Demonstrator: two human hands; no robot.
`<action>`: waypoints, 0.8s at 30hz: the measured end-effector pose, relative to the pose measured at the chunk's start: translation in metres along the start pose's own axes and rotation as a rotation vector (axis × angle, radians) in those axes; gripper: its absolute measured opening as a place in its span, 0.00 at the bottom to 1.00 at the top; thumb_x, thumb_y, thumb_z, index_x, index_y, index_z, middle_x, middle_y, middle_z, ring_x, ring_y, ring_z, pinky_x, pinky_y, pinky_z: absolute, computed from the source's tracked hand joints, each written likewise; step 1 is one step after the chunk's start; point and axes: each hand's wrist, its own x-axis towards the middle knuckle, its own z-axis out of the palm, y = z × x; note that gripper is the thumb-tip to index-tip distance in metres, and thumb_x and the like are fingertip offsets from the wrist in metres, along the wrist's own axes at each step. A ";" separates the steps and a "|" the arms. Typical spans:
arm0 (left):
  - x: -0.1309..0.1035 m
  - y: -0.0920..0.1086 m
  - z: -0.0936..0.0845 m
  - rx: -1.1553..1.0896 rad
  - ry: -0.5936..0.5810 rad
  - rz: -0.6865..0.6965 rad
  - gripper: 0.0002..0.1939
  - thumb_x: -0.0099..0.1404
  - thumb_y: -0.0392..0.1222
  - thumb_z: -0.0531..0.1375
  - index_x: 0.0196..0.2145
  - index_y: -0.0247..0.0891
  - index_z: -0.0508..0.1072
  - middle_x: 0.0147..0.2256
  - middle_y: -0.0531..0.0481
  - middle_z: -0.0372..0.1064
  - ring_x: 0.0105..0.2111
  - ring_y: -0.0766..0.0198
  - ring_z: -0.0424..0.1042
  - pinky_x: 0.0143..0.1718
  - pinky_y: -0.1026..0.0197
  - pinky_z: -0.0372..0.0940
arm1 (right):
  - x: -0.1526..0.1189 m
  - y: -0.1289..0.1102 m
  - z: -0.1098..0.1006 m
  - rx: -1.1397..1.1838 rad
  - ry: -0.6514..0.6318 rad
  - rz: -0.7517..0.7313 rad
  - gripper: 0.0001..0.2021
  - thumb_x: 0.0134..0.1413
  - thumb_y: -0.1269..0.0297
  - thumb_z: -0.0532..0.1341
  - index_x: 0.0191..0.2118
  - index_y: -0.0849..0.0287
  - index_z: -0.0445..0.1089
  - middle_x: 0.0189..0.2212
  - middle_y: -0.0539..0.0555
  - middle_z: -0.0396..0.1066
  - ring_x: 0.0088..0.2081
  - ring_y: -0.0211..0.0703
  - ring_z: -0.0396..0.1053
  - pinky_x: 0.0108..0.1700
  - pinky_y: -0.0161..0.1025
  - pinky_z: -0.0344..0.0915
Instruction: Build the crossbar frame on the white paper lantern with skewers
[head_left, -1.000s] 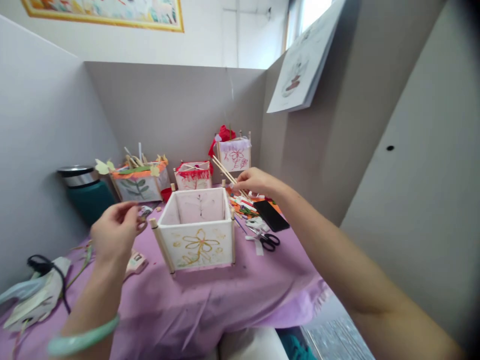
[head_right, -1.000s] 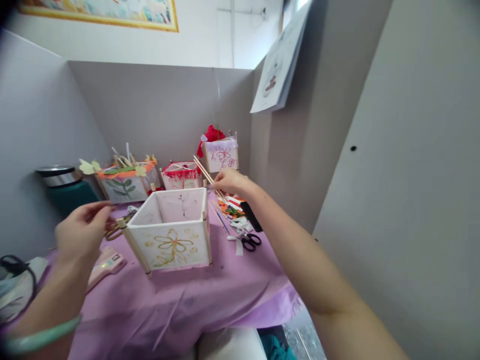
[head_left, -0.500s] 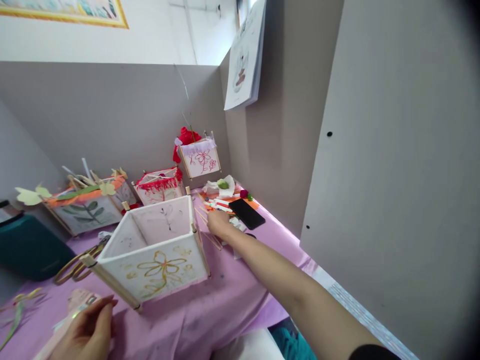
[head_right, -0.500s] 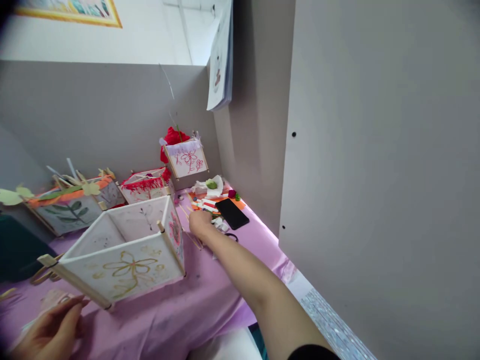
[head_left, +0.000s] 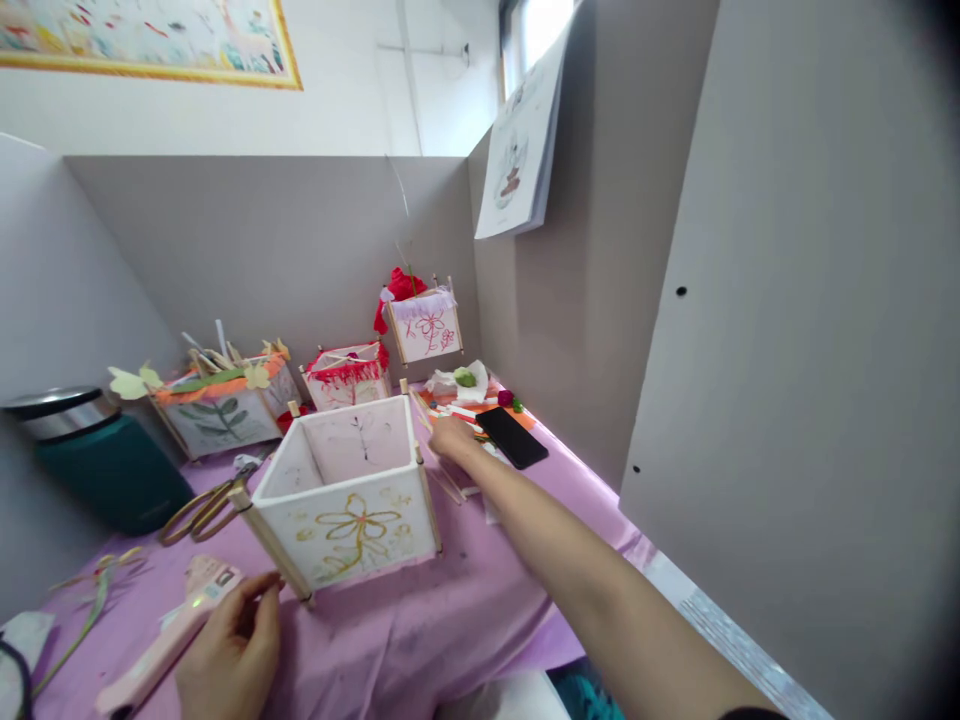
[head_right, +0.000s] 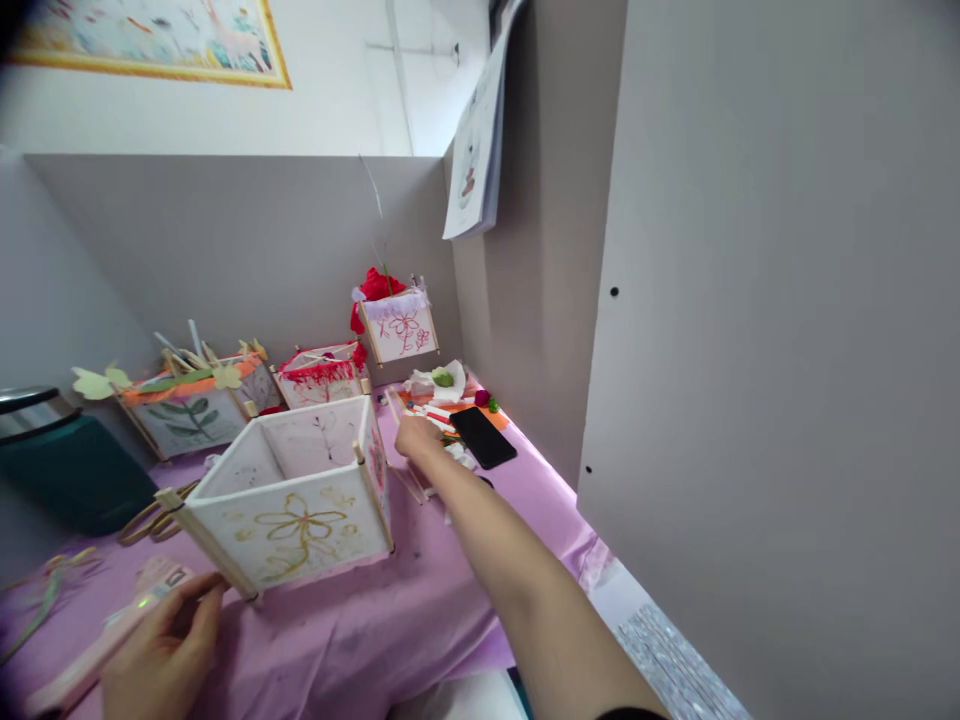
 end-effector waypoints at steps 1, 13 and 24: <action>0.000 -0.003 0.001 -0.039 0.003 -0.011 0.19 0.54 0.55 0.53 0.36 0.41 0.73 0.32 0.48 0.75 0.36 0.52 0.73 0.38 0.55 0.63 | -0.002 0.004 -0.004 -0.014 0.040 0.042 0.14 0.60 0.61 0.59 0.48 0.63 0.67 0.45 0.56 0.69 0.43 0.46 0.69 0.44 0.47 0.68; 0.043 0.059 -0.046 -0.577 0.148 0.012 0.13 0.57 0.48 0.59 0.37 0.38 0.72 0.21 0.56 0.65 0.20 0.69 0.63 0.20 0.68 0.59 | -0.068 -0.035 -0.098 0.455 0.132 -0.356 0.07 0.52 0.63 0.57 0.28 0.59 0.66 0.18 0.48 0.66 0.18 0.32 0.60 0.20 0.29 0.56; 0.127 0.115 -0.054 -0.431 -0.154 0.227 0.13 0.54 0.46 0.59 0.34 0.34 0.73 0.24 0.51 0.69 0.22 0.67 0.67 0.20 0.67 0.61 | -0.063 -0.089 -0.082 0.108 -0.268 -0.436 0.04 0.45 0.67 0.60 0.24 0.61 0.69 0.22 0.52 0.73 0.25 0.36 0.71 0.22 0.29 0.59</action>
